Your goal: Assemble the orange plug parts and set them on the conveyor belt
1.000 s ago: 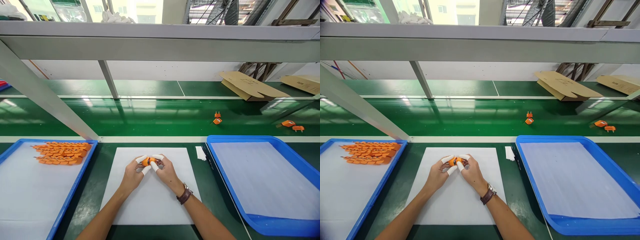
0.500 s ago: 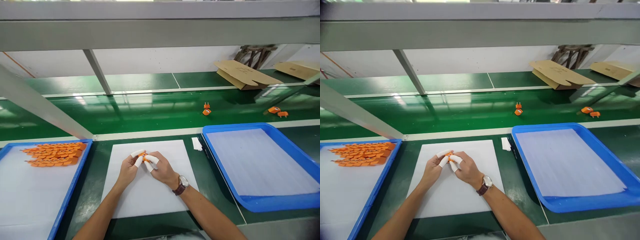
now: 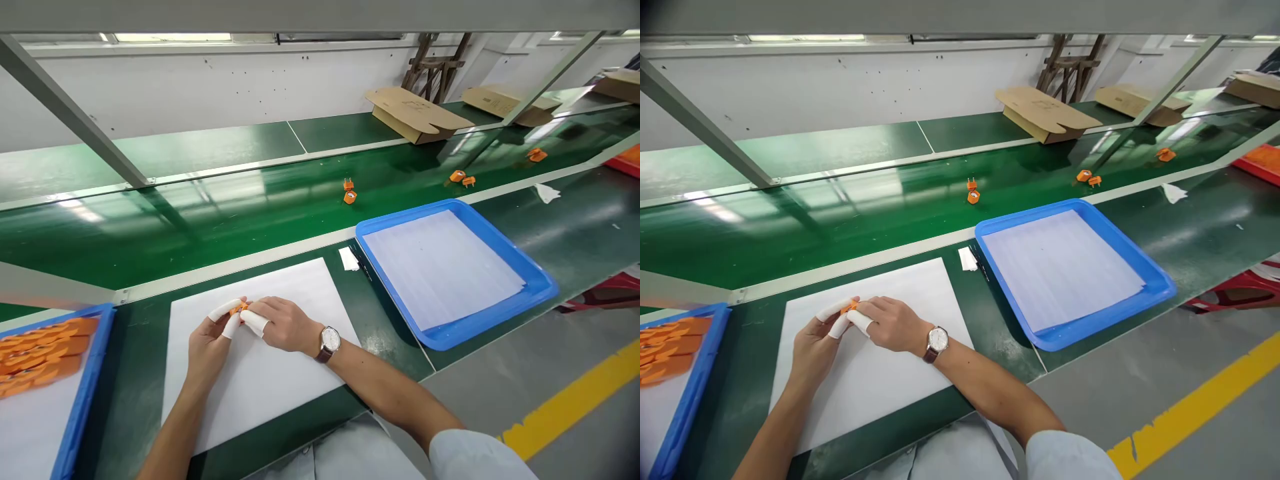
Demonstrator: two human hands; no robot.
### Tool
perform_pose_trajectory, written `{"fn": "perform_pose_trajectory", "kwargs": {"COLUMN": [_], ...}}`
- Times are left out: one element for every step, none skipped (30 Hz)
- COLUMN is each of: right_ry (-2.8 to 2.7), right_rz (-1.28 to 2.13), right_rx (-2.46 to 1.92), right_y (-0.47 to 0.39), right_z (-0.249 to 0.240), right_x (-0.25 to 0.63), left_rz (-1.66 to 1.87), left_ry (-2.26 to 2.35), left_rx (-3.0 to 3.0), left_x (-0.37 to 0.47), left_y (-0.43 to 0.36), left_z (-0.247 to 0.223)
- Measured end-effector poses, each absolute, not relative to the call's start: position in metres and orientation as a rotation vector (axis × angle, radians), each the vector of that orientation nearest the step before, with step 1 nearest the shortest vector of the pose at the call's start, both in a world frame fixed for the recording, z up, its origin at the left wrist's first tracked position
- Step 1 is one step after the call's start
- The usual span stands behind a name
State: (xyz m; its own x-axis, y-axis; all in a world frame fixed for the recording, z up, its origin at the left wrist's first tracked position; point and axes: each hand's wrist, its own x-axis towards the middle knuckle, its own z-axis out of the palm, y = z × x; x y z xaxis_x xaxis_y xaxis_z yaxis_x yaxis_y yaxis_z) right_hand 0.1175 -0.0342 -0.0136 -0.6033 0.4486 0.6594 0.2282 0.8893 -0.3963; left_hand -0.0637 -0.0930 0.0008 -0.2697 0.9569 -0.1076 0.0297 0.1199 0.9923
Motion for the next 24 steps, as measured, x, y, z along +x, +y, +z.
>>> {"fn": "perform_pose_trajectory", "kwargs": {"right_ry": [-2.205, -2.163, -2.114, -2.069, -2.030, -1.995, -1.963, -1.936, -1.913, -1.890, -1.873, -1.865, -1.861, -1.858, -1.855, -1.850, -1.846, -1.845, -1.847, -1.852, -1.858, -1.863, -1.865, -1.867], "right_rz": [0.380, 0.437, 0.506, 0.569, 0.626, 0.680, 0.732, 0.785, 0.840, 0.896, 0.942, 0.971, 0.990, 1.004, 1.014, 1.020, 1.027, 1.034, 1.042, 1.052, 1.061, 1.068, 1.073, 1.078], "right_rx": [-0.525, -0.581, -0.640, -0.690, -0.729, -0.755, -0.771, -0.782, -0.791, -0.804, -0.814, -0.819, -0.819, -0.812, -0.803, -0.794, -0.786, -0.779, -0.772, -0.764, -0.758, -0.752, -0.748, -0.746], "right_y": [-0.034, -0.034, -0.034, -0.034, -0.034, -0.034, -0.034, -0.034, -0.034, -0.034, -0.034, -0.034, -0.034, -0.034, -0.034, -0.035, -0.035, -0.035, -0.035, -0.035, -0.036, -0.036, -0.037, -0.037], "right_z": [-0.014, -0.015, -0.015, -0.016, -0.015, -0.015, -0.015, -0.014, -0.014, -0.013, -0.012, -0.012, -0.011, -0.011, -0.011, -0.011, -0.011, -0.011, -0.011, -0.011, -0.012, -0.012, -0.012, -0.012], "right_x": [0.117, 0.117, 0.117, 0.117, 0.116, 0.116, 0.116, 0.116, 0.115, 0.115, 0.115, 0.115, 0.115, 0.115, 0.114, 0.114, 0.115, 0.115, 0.115, 0.115, 0.115, 0.115, 0.115, 0.115], "left_rz": [1.264, 1.235, 1.211, 1.194, 1.189, 1.195, 1.208, 1.223, 1.232, 1.234, 1.227, 1.216, 1.206, 1.199, 1.195, 1.190, 1.184, 1.175, 1.159, 1.143, 1.128, 1.115, 1.107, 1.103], "left_ry": [1.491, 1.476, 1.455, 1.434, 1.422, 1.424, 1.442, 1.474, 1.513, 1.551, 1.587, 1.615, 1.636, 1.652, 1.666, 1.677, 1.685, 1.692, 1.696, 1.697, 1.698, 1.699, 1.701, 1.704], "left_rx": [1.033, 1.057, 1.083, 1.110, 1.133, 1.156, 1.181, 1.217, 1.263, 1.318, 1.379, 1.439, 1.493, 1.537, 1.572, 1.602, 1.631, 1.662, 1.696, 1.728, 1.754, 1.771, 1.781, 1.784], "left_x": [-0.065, -0.065, -0.066, -0.066, -0.066, -0.066, -0.066, -0.066, -0.066, -0.066, -0.066, -0.065, -0.065, -0.065, -0.065, -0.065, -0.065, -0.064, -0.064, -0.064, -0.064, -0.064, -0.064, -0.065], "left_y": [-0.093, -0.093, -0.094, -0.094, -0.094, -0.094, -0.095, -0.095, -0.095, -0.096, -0.096, -0.097, -0.097, -0.098, -0.098, -0.098, -0.099, -0.099, -0.100, -0.100, -0.100, -0.101, -0.101, -0.102], "left_z": [0.002, 0.002, 0.002, 0.001, -0.001, -0.004, -0.007, -0.010, -0.014, -0.016, -0.017, -0.018, -0.017, -0.016, -0.014, -0.012, -0.010, -0.008, -0.007, -0.006, -0.006, -0.006, -0.006, -0.007]}}
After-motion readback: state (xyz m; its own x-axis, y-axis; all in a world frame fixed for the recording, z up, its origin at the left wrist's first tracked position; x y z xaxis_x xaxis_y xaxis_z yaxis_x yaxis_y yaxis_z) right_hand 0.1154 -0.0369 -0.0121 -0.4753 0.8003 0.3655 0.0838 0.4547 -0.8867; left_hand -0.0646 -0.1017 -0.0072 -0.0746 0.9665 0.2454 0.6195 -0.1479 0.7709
